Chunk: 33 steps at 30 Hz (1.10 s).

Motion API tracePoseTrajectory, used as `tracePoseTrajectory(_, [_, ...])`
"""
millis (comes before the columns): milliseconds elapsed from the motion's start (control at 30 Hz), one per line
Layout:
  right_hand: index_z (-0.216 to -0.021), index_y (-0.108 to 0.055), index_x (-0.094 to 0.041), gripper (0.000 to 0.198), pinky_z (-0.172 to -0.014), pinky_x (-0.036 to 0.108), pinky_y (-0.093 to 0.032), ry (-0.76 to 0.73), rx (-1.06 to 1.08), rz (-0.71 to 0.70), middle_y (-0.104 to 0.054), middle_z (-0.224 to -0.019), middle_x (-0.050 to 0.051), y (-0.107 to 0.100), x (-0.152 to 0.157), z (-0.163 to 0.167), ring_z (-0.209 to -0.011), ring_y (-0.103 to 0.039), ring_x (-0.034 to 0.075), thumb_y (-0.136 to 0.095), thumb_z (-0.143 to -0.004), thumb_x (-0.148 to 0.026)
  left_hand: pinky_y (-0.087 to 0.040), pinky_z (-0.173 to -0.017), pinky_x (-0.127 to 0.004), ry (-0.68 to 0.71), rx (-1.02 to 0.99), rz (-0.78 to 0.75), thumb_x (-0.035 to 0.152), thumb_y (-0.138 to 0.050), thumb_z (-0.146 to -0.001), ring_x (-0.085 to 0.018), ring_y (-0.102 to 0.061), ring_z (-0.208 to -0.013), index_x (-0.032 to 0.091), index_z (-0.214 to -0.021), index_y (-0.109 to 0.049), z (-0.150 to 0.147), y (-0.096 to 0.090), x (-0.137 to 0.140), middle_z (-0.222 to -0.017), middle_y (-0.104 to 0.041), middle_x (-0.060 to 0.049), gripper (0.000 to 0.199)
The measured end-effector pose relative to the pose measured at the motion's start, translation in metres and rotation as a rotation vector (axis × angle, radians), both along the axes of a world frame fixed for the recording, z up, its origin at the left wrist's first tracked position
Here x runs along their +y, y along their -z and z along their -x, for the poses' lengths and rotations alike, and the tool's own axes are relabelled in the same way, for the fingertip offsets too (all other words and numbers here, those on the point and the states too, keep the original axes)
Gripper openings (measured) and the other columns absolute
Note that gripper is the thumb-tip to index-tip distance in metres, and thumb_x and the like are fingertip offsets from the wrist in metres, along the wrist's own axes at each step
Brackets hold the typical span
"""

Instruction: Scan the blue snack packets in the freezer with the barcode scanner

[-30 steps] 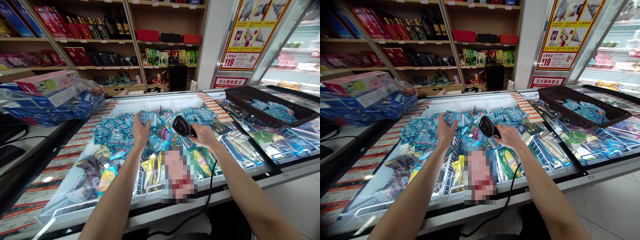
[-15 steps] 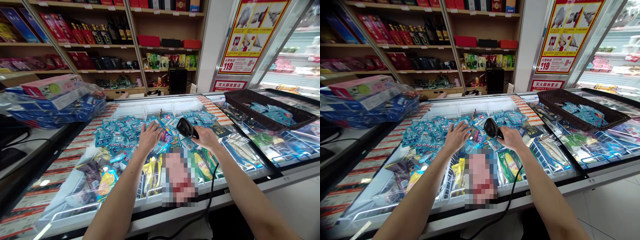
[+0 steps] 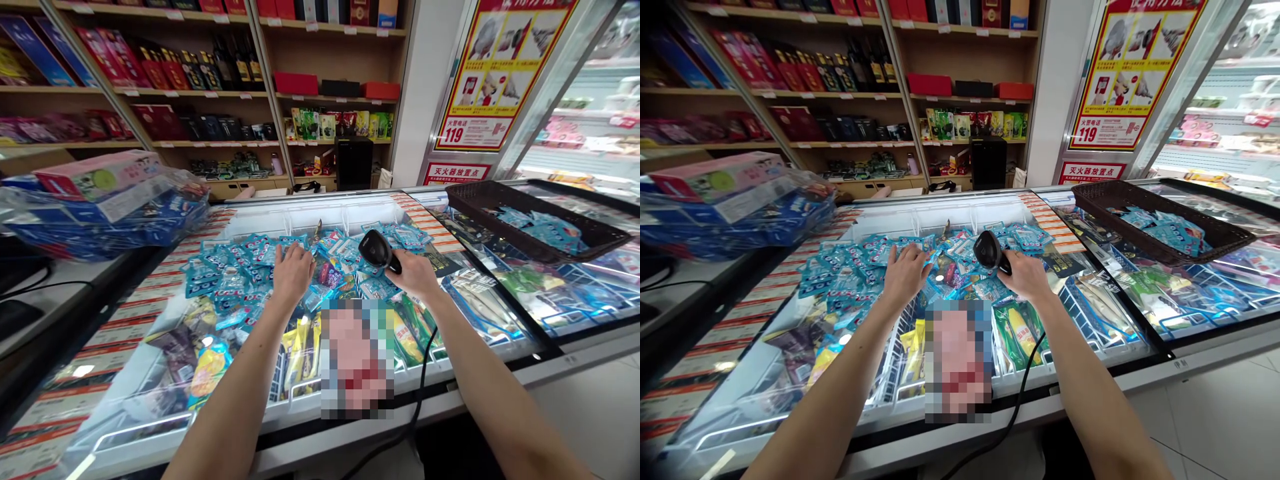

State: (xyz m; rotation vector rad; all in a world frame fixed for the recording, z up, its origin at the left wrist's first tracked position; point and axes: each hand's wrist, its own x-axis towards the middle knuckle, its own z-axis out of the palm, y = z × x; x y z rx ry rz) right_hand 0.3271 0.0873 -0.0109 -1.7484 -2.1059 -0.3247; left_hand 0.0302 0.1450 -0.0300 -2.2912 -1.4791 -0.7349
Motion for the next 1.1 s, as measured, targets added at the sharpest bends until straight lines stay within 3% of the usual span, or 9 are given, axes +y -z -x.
tracePoseTrajectory(200, [-0.112, -0.058, -0.019, 0.037, -0.065, 0.028, -0.041, 0.058, 0.045, -0.081, -0.069, -0.091, 0.007, 0.000, 0.002, -0.004, -0.080, -0.064, 0.023, -0.049, -0.082, -0.040, -0.026, -0.107, -0.048, 0.049, 0.032, 0.068, 0.027, -0.044, -0.085, -0.026, -0.055, -0.107, 0.022, -0.095, -0.064, -0.009, -0.002, 0.005, -0.104, -0.063, -0.010, 0.023])
tracePoseTrajectory(433, [-0.112, -0.057, -0.020, 0.038, -0.065, 0.028, -0.042, 0.072, 0.072, -0.087, -0.069, -0.093, 0.007, -0.005, 0.001, -0.005, -0.080, -0.064, 0.023, -0.049, -0.082, -0.041, -0.044, -0.087, -0.041, 0.094, -0.156, 0.228, 0.049, -0.045, -0.084, -0.028, -0.058, -0.098, 0.019, -0.101, -0.065, -0.036, -0.014, 0.012, -0.103, -0.063, -0.012, 0.040])
tracePoseTrajectory(567, [-0.111, -0.057, -0.021, 0.036, -0.065, 0.028, -0.042, 0.053, 0.072, -0.085, -0.069, -0.094, 0.006, -0.007, -0.001, -0.005, -0.081, -0.064, 0.023, -0.049, -0.083, -0.041, -0.045, -0.085, -0.040, 0.014, -0.218, 0.330, 0.067, -0.043, -0.077, -0.029, -0.058, -0.098, 0.016, -0.101, -0.064, -0.059, -0.016, 0.023, -0.103, -0.063, -0.015, 0.060])
tracePoseTrajectory(733, [-0.112, -0.057, -0.020, 0.037, -0.068, 0.028, -0.042, 0.019, 0.064, -0.061, -0.068, -0.097, 0.007, -0.008, -0.002, -0.004, -0.083, -0.064, 0.022, -0.050, -0.083, -0.041, -0.037, -0.096, -0.045, -0.116, -0.157, 0.400, 0.078, -0.043, -0.068, -0.034, -0.050, -0.111, 0.015, -0.097, -0.064, -0.085, -0.009, 0.031, -0.104, -0.060, -0.017, 0.073])
tracePoseTrajectory(833, [-0.113, -0.056, -0.021, 0.038, -0.067, 0.028, -0.042, 0.018, 0.059, -0.068, -0.068, -0.096, 0.005, -0.007, -0.001, -0.004, -0.081, -0.064, 0.023, -0.050, -0.083, -0.043, -0.034, -0.098, -0.046, -0.120, -0.153, 0.419, 0.077, -0.052, -0.062, -0.035, -0.046, -0.115, 0.015, -0.110, -0.058, -0.090, -0.007, 0.032, -0.116, -0.055, -0.017, 0.079])
tracePoseTrajectory(933, [-0.113, -0.056, -0.021, 0.037, -0.066, 0.029, -0.041, 0.013, 0.063, -0.069, -0.068, -0.096, 0.005, -0.006, -0.001, -0.005, -0.081, -0.064, 0.023, -0.049, -0.083, -0.043, -0.036, -0.096, -0.045, -0.034, -0.216, 0.495, 0.069, -0.066, -0.056, -0.034, -0.045, -0.116, 0.020, -0.122, -0.049, -0.086, -0.008, 0.032, -0.122, -0.052, -0.014, 0.083])
tracePoseTrajectory(1100, [-0.115, -0.055, -0.020, 0.039, -0.068, 0.028, -0.041, -0.001, 0.064, -0.057, -0.068, -0.099, 0.006, -0.005, 0.000, -0.004, -0.085, -0.064, 0.022, -0.050, -0.083, -0.042, -0.043, -0.087, -0.041, 0.135, -0.524, 0.445, 0.047, -0.076, -0.057, -0.027, -0.053, -0.104, 0.023, -0.119, -0.044, -0.069, -0.004, 0.027, -0.113, -0.054, -0.009, 0.074])
